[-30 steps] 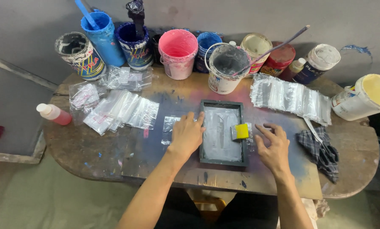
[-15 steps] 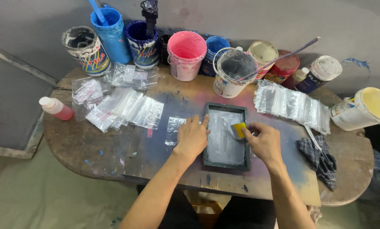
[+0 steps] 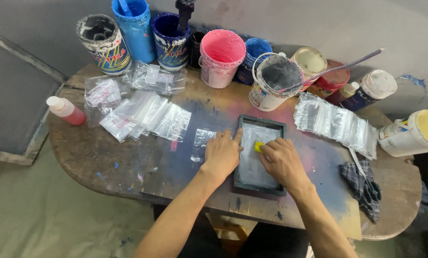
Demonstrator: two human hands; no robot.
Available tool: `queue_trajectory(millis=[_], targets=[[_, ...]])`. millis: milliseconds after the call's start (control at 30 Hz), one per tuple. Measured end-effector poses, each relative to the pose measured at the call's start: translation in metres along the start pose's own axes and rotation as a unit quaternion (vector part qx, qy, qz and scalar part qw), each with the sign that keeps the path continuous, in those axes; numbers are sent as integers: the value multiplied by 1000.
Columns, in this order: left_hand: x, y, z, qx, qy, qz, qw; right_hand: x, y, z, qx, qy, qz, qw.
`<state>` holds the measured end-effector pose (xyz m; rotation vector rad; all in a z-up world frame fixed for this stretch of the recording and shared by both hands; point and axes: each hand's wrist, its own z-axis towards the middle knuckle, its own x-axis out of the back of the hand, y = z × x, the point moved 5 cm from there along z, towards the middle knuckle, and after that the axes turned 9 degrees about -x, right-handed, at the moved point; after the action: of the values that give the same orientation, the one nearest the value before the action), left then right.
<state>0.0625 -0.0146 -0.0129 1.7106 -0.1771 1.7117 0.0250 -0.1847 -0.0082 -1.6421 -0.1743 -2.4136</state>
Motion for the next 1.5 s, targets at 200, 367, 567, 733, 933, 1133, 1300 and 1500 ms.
queue_trajectory(millis=[200,367,567,733,933,1133,1300,1500], targets=[[-2,0,1,2,-9,-2,1000,25,-14,-17,96,-16,46,994],[-2,1,1,-1,-4,0,1000,36,-14,-37,109,-39,67,991],[-6,-1,1,1,-13,-2,1000,49,3,-15,2,30,115,993],[-1,2,1,4,-18,-2,1000,34,2,11,6,60,114,992],[-1,1,0,7,-16,-7,1000,30,-12,3,57,26,137,989],[-2,0,3,13,-16,-21,1000,40,-15,-38,71,-3,168,983],[-15,-3,5,36,-108,18,993,51,-22,-53,100,-34,188,977],[-17,-3,5,35,-113,11,993,60,4,-31,-8,46,173,984]])
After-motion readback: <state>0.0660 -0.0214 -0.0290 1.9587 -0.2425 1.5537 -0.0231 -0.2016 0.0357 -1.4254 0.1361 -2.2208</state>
